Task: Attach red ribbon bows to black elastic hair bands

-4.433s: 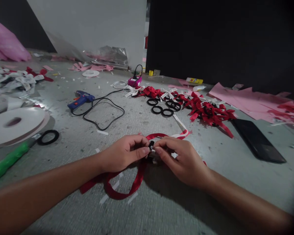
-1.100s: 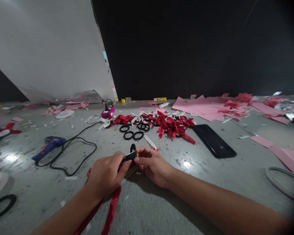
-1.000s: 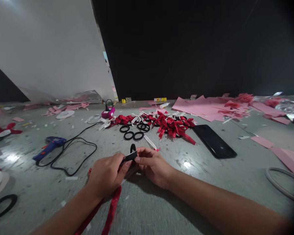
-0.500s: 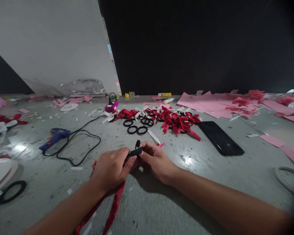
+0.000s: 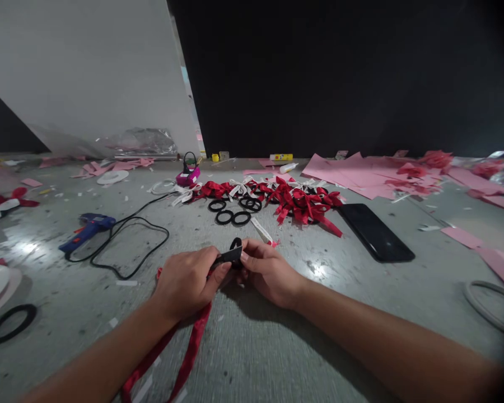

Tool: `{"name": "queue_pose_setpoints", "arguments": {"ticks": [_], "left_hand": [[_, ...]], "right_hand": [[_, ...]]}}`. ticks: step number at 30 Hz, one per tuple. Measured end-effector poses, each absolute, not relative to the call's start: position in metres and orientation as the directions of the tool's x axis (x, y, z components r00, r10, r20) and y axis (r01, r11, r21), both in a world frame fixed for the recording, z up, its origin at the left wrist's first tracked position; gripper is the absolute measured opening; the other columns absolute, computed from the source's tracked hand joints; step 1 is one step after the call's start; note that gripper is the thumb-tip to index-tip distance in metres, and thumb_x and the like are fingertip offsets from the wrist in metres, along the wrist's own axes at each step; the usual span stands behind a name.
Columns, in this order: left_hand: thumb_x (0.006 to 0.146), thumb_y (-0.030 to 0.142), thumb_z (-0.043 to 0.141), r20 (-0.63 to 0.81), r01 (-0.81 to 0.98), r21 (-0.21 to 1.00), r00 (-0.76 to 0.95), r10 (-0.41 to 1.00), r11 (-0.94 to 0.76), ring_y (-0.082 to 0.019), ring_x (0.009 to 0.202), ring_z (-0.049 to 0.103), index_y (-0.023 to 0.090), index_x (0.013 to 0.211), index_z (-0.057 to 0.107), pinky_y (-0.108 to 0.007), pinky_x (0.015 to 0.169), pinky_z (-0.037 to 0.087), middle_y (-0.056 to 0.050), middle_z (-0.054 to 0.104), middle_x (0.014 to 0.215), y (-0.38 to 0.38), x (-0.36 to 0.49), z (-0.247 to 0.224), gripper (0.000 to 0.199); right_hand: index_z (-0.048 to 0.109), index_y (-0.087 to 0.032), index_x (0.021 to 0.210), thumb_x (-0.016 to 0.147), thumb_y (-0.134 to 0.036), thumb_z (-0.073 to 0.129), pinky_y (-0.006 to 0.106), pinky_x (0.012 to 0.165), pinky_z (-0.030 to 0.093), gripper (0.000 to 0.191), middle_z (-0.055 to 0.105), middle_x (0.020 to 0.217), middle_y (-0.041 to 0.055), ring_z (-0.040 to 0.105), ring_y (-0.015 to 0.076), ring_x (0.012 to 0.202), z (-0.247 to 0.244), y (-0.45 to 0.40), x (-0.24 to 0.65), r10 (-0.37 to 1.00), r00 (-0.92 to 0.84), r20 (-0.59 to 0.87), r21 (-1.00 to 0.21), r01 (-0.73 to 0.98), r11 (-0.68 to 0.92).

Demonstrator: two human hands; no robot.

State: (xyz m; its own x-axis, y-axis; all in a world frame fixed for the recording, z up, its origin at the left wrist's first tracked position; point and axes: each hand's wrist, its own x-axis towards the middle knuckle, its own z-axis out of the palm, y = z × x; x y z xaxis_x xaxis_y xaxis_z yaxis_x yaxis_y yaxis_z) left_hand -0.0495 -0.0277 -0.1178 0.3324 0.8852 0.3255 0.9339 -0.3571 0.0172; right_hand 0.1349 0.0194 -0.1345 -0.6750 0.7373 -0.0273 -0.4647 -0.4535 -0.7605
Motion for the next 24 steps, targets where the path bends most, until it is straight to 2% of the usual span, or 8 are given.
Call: {"name": "queue_pose_setpoints", "arguments": {"ticks": [11, 24], "left_hand": [[0.098, 0.046, 0.033, 0.326, 0.925, 0.036, 0.347, 0.879, -0.378, -0.021, 0.06, 0.061, 0.019, 0.08, 0.05, -0.031, 0.053, 0.028, -0.002, 0.063, 0.067, -0.0275, -0.0507, -0.1202, 0.036], [0.096, 0.046, 0.036, 0.338, 0.908, 0.068, 0.368, 0.866, -0.413, -0.019, 0.058, 0.058, 0.019, 0.078, 0.051, -0.031, 0.054, 0.03, -0.002, 0.061, 0.066, -0.0271, -0.0503, -0.12, 0.036]], "right_hand": [[0.058, -0.017, 0.089, 0.074, -0.037, 0.078, 0.023, 0.052, 0.038, 0.032, 0.054, 0.069, -0.0034, 0.048, 0.0079, 0.055, -0.1365, 0.0181, 0.1318, 0.77, -0.634, -0.073, -0.789, -0.435, -0.433], [0.056, -0.017, 0.084, 0.074, -0.038, 0.076, 0.024, 0.054, 0.038, 0.03, 0.053, 0.068, -0.0034, 0.048, 0.0085, 0.054, -0.1355, 0.0189, 0.1307, 0.79, -0.605, -0.097, -0.798, -0.428, -0.425]]}}
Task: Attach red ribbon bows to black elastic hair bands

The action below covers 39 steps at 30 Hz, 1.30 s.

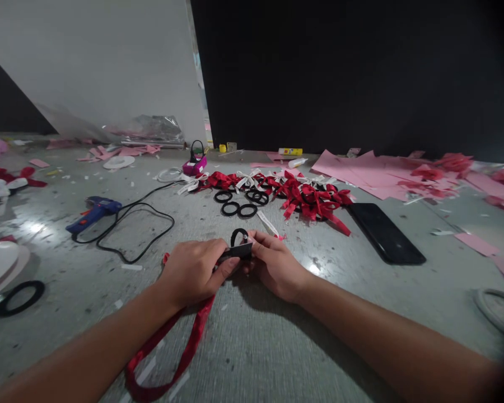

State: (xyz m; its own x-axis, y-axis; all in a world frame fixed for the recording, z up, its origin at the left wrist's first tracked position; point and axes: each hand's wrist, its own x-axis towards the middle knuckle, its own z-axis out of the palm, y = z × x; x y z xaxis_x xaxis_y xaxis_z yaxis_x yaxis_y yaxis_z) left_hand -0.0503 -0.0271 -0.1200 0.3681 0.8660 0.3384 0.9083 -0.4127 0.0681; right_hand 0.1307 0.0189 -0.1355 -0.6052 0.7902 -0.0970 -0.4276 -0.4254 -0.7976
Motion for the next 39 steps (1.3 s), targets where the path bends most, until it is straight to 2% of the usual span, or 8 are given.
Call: {"name": "queue_pose_setpoints", "arguments": {"ticks": [9, 19, 23, 28, 31, 34, 39], "left_hand": [[0.097, 0.048, 0.035, 0.366, 0.924, 0.027, 0.346, 0.864, -0.382, -0.019, 0.056, 0.057, 0.019, 0.077, 0.051, -0.031, 0.052, 0.028, -0.002, 0.061, 0.063, -0.0259, -0.0486, -0.1197, 0.039], [0.097, 0.048, 0.035, 0.347, 0.927, 0.044, 0.336, 0.876, -0.373, -0.019, 0.057, 0.057, 0.019, 0.078, 0.052, -0.03, 0.052, 0.029, -0.003, 0.062, 0.065, -0.0263, -0.0484, -0.119, 0.039], [0.097, 0.049, 0.035, 0.341, 0.926, 0.041, 0.341, 0.876, -0.376, -0.019, 0.058, 0.058, 0.019, 0.079, 0.053, -0.031, 0.053, 0.03, -0.003, 0.062, 0.066, -0.0274, -0.0482, -0.1181, 0.039], [0.097, 0.049, 0.033, 0.342, 0.921, 0.025, 0.357, 0.869, -0.388, -0.02, 0.056, 0.057, 0.018, 0.079, 0.053, -0.031, 0.052, 0.03, -0.004, 0.062, 0.064, -0.0304, -0.0477, -0.118, 0.041], [0.097, 0.05, 0.032, 0.343, 0.92, 0.031, 0.357, 0.869, -0.391, -0.02, 0.056, 0.057, 0.018, 0.08, 0.053, -0.031, 0.051, 0.029, -0.004, 0.062, 0.064, -0.0299, -0.0474, -0.1185, 0.042], [0.097, 0.051, 0.032, 0.339, 0.919, 0.049, 0.354, 0.872, -0.392, -0.019, 0.056, 0.057, 0.018, 0.08, 0.053, -0.031, 0.051, 0.028, -0.004, 0.062, 0.064, -0.0288, -0.0476, -0.1186, 0.042], [0.097, 0.05, 0.032, 0.33, 0.921, 0.064, 0.345, 0.879, -0.385, -0.019, 0.057, 0.059, 0.018, 0.079, 0.052, -0.031, 0.051, 0.03, -0.004, 0.063, 0.066, -0.0293, -0.0479, -0.1175, 0.042]], "right_hand": [[0.055, -0.018, 0.088, 0.075, -0.041, 0.075, 0.025, 0.052, 0.036, 0.033, 0.052, 0.068, -0.0031, 0.047, 0.0094, 0.054, -0.134, 0.0177, 0.1329, 0.767, -0.63, -0.124, -0.81, -0.382, -0.445], [0.053, -0.019, 0.088, 0.075, -0.043, 0.074, 0.024, 0.052, 0.036, 0.034, 0.052, 0.068, -0.0038, 0.047, 0.0091, 0.054, -0.136, 0.0167, 0.1322, 0.771, -0.628, -0.109, -0.833, -0.365, -0.415], [0.05, -0.021, 0.089, 0.082, -0.047, 0.067, 0.024, 0.053, 0.036, 0.032, 0.048, 0.07, -0.0044, 0.045, 0.0098, 0.056, -0.1388, 0.0156, 0.1326, 0.781, -0.62, -0.072, -0.894, -0.307, -0.326], [0.05, -0.021, 0.086, 0.093, -0.045, 0.053, 0.023, 0.053, 0.032, 0.025, 0.042, 0.071, -0.0036, 0.038, 0.0103, 0.059, -0.1352, 0.0126, 0.1359, 0.794, -0.607, 0.041, -0.989, -0.136, -0.052], [0.048, -0.022, 0.086, 0.096, -0.044, 0.048, 0.024, 0.054, 0.033, 0.024, 0.041, 0.072, -0.0032, 0.038, 0.0112, 0.061, -0.1337, 0.0118, 0.1369, 0.785, -0.615, 0.071, -0.995, -0.098, 0.013], [0.047, -0.023, 0.086, 0.096, -0.044, 0.049, 0.024, 0.055, 0.035, 0.024, 0.043, 0.075, -0.0024, 0.04, 0.012, 0.063, -0.1332, 0.0114, 0.1367, 0.785, -0.615, 0.077, -0.994, -0.113, 0.009], [0.044, -0.024, 0.087, 0.093, -0.049, 0.05, 0.025, 0.054, 0.038, 0.026, 0.045, 0.076, -0.0024, 0.043, 0.0124, 0.062, -0.1326, 0.011, 0.1367, 0.784, -0.62, 0.031, -0.98, -0.174, -0.099]]}}
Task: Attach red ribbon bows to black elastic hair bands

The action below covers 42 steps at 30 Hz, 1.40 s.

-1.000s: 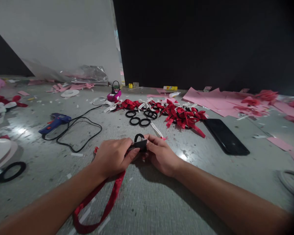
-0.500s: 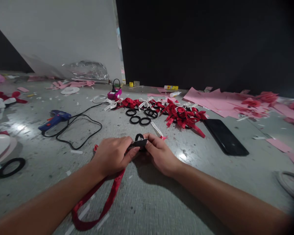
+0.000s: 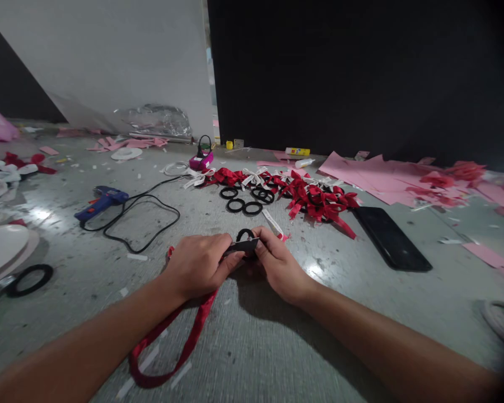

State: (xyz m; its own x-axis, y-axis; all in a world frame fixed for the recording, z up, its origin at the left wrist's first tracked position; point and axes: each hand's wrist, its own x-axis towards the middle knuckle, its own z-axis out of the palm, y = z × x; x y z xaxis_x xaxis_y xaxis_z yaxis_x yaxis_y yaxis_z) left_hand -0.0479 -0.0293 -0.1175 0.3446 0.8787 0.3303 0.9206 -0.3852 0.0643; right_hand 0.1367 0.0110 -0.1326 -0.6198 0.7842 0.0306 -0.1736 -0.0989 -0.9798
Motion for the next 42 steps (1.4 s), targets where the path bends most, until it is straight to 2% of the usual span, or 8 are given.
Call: {"name": "queue_pose_setpoints", "arguments": {"ticks": [7, 11, 14, 19, 29, 33, 38, 42], "left_hand": [[0.097, 0.052, 0.031, 0.349, 0.925, 0.028, 0.346, 0.871, -0.378, -0.019, 0.057, 0.06, 0.018, 0.08, 0.054, -0.03, 0.05, 0.031, -0.005, 0.063, 0.064, -0.031, -0.046, -0.118, 0.044], [0.097, 0.05, 0.031, 0.363, 0.924, 0.013, 0.353, 0.862, -0.383, -0.02, 0.057, 0.06, 0.017, 0.08, 0.055, -0.031, 0.05, 0.031, -0.005, 0.063, 0.064, -0.03, -0.046, -0.119, 0.044], [0.097, 0.051, 0.032, 0.355, 0.928, 0.016, 0.342, 0.87, -0.371, -0.021, 0.056, 0.06, 0.018, 0.079, 0.054, -0.032, 0.05, 0.029, -0.005, 0.063, 0.064, -0.03, -0.047, -0.118, 0.044], [0.097, 0.051, 0.033, 0.345, 0.938, 0.023, 0.316, 0.884, -0.345, -0.021, 0.057, 0.06, 0.019, 0.078, 0.052, -0.032, 0.051, 0.029, -0.004, 0.063, 0.065, -0.03, -0.049, -0.117, 0.042], [0.097, 0.05, 0.032, 0.364, 0.93, 0.009, 0.34, 0.867, -0.368, -0.021, 0.056, 0.058, 0.018, 0.079, 0.053, -0.032, 0.051, 0.027, -0.004, 0.061, 0.062, -0.03, -0.046, -0.119, 0.042], [0.097, 0.05, 0.032, 0.347, 0.929, 0.031, 0.336, 0.876, -0.369, -0.021, 0.056, 0.058, 0.019, 0.078, 0.051, -0.032, 0.052, 0.027, -0.004, 0.062, 0.064, -0.031, -0.047, -0.118, 0.041], [0.096, 0.052, 0.033, 0.341, 0.936, 0.048, 0.313, 0.887, -0.349, -0.02, 0.057, 0.058, 0.019, 0.077, 0.051, -0.031, 0.052, 0.026, -0.003, 0.061, 0.063, -0.03, -0.052, -0.118, 0.041], [0.097, 0.047, 0.033, 0.39, 0.972, 0.121, 0.141, 0.91, -0.203, -0.018, 0.054, 0.055, 0.02, 0.076, 0.05, -0.03, 0.051, 0.025, -0.001, 0.057, 0.057, -0.025, -0.062, -0.113, 0.038]], "right_hand": [[0.047, -0.023, 0.09, 0.099, -0.036, 0.043, 0.025, 0.055, 0.036, 0.016, 0.044, 0.076, -0.0014, 0.042, 0.0129, 0.062, -0.132, 0.009, 0.137, 0.789, -0.598, 0.142, -0.988, -0.032, 0.154], [0.047, -0.023, 0.091, 0.099, -0.032, 0.041, 0.025, 0.054, 0.036, 0.014, 0.046, 0.074, -0.0015, 0.043, 0.0129, 0.06, -0.131, 0.008, 0.137, 0.778, -0.611, 0.147, -0.98, 0.014, 0.196], [0.046, -0.023, 0.089, 0.099, -0.036, 0.042, 0.026, 0.053, 0.038, 0.017, 0.046, 0.074, -0.0016, 0.044, 0.0124, 0.059, -0.131, 0.01, 0.137, 0.777, -0.617, 0.126, -0.988, -0.008, 0.154], [0.043, -0.024, 0.088, 0.096, -0.044, 0.045, 0.026, 0.052, 0.041, 0.022, 0.045, 0.076, -0.0025, 0.046, 0.0118, 0.058, -0.131, 0.012, 0.137, 0.763, -0.643, 0.066, -0.99, -0.14, -0.033], [0.05, -0.023, 0.088, 0.098, -0.029, 0.044, 0.026, 0.056, 0.036, 0.013, 0.048, 0.072, -0.001, 0.044, 0.0139, 0.063, -0.13, 0.009, 0.137, 0.771, -0.617, 0.159, -0.977, 0.016, 0.215], [0.049, -0.023, 0.089, 0.098, -0.033, 0.046, 0.025, 0.054, 0.037, 0.014, 0.046, 0.074, -0.0013, 0.044, 0.013, 0.062, -0.131, 0.01, 0.137, 0.765, -0.636, 0.104, -0.991, -0.006, 0.13], [0.046, -0.023, 0.088, 0.095, -0.046, 0.049, 0.027, 0.057, 0.044, 0.024, 0.045, 0.081, -0.0013, 0.046, 0.013, 0.066, -0.133, 0.012, 0.139, 0.731, -0.681, 0.044, -0.979, -0.176, -0.105], [0.049, -0.021, 0.088, 0.096, -0.043, 0.048, 0.029, 0.062, 0.043, 0.023, 0.048, 0.079, -0.0007, 0.046, 0.013, 0.068, -0.134, 0.008, 0.137, 0.707, -0.7, 0.103, -0.993, -0.113, 0.033]]}}
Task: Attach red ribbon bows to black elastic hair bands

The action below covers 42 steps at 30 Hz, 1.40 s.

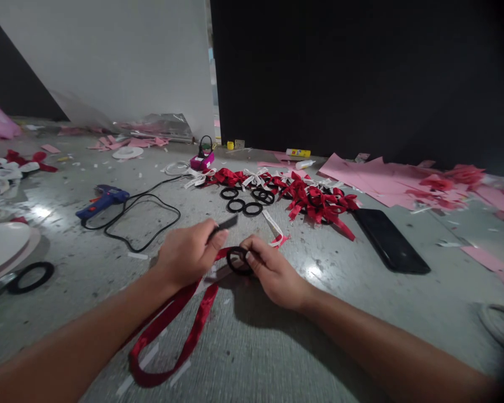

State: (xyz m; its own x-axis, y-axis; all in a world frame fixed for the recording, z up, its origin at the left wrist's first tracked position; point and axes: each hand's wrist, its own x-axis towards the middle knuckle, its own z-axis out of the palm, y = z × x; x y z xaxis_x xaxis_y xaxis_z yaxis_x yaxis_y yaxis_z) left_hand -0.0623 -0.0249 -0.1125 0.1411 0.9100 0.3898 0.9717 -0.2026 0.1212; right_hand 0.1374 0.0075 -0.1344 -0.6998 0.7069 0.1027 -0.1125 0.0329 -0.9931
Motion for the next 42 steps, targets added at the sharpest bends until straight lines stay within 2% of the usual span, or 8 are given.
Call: {"name": "queue_pose_setpoints", "arguments": {"ticks": [2, 7, 11, 14, 20, 26, 34, 42], "left_hand": [[0.097, 0.043, 0.033, 0.431, 0.974, 0.153, 0.087, 0.898, -0.168, -0.017, 0.053, 0.054, 0.02, 0.076, 0.049, -0.029, 0.052, 0.026, -0.001, 0.055, 0.056, -0.023, -0.067, -0.11, 0.035], [0.096, 0.041, 0.035, 0.508, 0.948, 0.09, 0.219, 0.833, -0.305, -0.018, 0.053, 0.055, 0.019, 0.077, 0.051, -0.03, 0.053, 0.029, -0.002, 0.056, 0.058, -0.027, -0.062, -0.113, 0.033], [0.095, 0.046, 0.037, 0.442, 0.897, -0.037, 0.41, 0.798, -0.44, -0.018, 0.052, 0.053, 0.018, 0.077, 0.053, -0.031, 0.051, 0.027, -0.002, 0.058, 0.06, -0.031, -0.051, -0.116, 0.036], [0.094, 0.047, 0.038, 0.4, 0.88, -0.073, 0.456, 0.795, -0.469, -0.018, 0.053, 0.053, 0.018, 0.078, 0.054, -0.031, 0.051, 0.026, -0.002, 0.06, 0.062, -0.031, -0.048, -0.117, 0.037], [0.095, 0.048, 0.038, 0.362, 0.896, -0.067, 0.431, 0.826, -0.438, -0.019, 0.055, 0.056, 0.018, 0.08, 0.055, -0.032, 0.052, 0.026, -0.003, 0.062, 0.065, -0.028, -0.05, -0.118, 0.037], [0.095, 0.051, 0.037, 0.368, 0.913, -0.064, 0.396, 0.841, -0.402, -0.02, 0.053, 0.056, 0.018, 0.079, 0.055, -0.031, 0.051, 0.025, -0.003, 0.061, 0.063, -0.029, -0.05, -0.118, 0.041], [0.095, 0.051, 0.036, 0.404, 0.917, -0.079, 0.389, 0.828, -0.392, -0.02, 0.052, 0.056, 0.018, 0.077, 0.054, -0.031, 0.05, 0.025, -0.003, 0.061, 0.061, -0.027, -0.051, -0.118, 0.042], [0.095, 0.051, 0.036, 0.427, 0.913, -0.086, 0.395, 0.813, -0.399, -0.019, 0.05, 0.054, 0.019, 0.075, 0.053, -0.032, 0.049, 0.024, -0.002, 0.059, 0.058, -0.029, -0.049, -0.118, 0.041]], "right_hand": [[0.05, -0.021, 0.088, 0.097, -0.042, 0.048, 0.028, 0.062, 0.043, 0.023, 0.049, 0.078, -0.0006, 0.047, 0.0128, 0.067, -0.136, 0.006, 0.135, 0.733, -0.674, 0.091, -0.995, -0.093, 0.037], [0.048, -0.021, 0.084, 0.089, -0.045, 0.06, 0.026, 0.054, 0.042, 0.027, 0.048, 0.075, -0.0025, 0.047, 0.0115, 0.062, -0.14, 0.008, 0.13, 0.801, -0.599, -0.006, -0.933, -0.284, -0.219], [0.05, -0.021, 0.085, 0.085, -0.044, 0.064, 0.023, 0.05, 0.038, 0.027, 0.048, 0.07, -0.004, 0.045, 0.0095, 0.056, -0.141, 0.009, 0.13, 0.781, -0.623, -0.048, -0.91, -0.295, -0.291], [0.051, -0.021, 0.085, 0.084, -0.044, 0.065, 0.023, 0.05, 0.039, 0.027, 0.048, 0.067, -0.0048, 0.044, 0.009, 0.053, -0.14, 0.009, 0.131, 0.784, -0.615, -0.082, -0.9, -0.291, -0.323], [0.052, -0.021, 0.086, 0.087, -0.041, 0.063, 0.023, 0.05, 0.04, 0.023, 0.043, 0.06, -0.0075, 0.035, 0.007, 0.048, -0.14, 0.009, 0.13, 0.792, -0.61, -0.034, -0.911, -0.308, -0.276], [0.049, -0.021, 0.089, 0.088, -0.042, 0.061, 0.022, 0.05, 0.042, 0.024, 0.049, 0.07, -0.005, 0.044, 0.0083, 0.054, -0.139, 0.008, 0.131, 0.812, -0.584, -0.01, -0.923, -0.307, -0.232], [0.047, -0.023, 0.094, 0.096, -0.04, 0.048, 0.023, 0.049, 0.043, 0.017, 0.048, 0.074, -0.0039, 0.047, 0.0097, 0.055, -0.139, 0.004, 0.132, 0.857, -0.508, 0.085, -0.991, -0.133, 0.019], [0.046, -0.022, 0.098, 0.1, -0.034, 0.04, 0.025, 0.053, 0.042, 0.013, 0.049, 0.078, -0.0011, 0.048, 0.0113, 0.06, -0.137, 0.004, 0.135, 0.844, -0.501, 0.195, -0.968, 0.044, 0.249]]}}
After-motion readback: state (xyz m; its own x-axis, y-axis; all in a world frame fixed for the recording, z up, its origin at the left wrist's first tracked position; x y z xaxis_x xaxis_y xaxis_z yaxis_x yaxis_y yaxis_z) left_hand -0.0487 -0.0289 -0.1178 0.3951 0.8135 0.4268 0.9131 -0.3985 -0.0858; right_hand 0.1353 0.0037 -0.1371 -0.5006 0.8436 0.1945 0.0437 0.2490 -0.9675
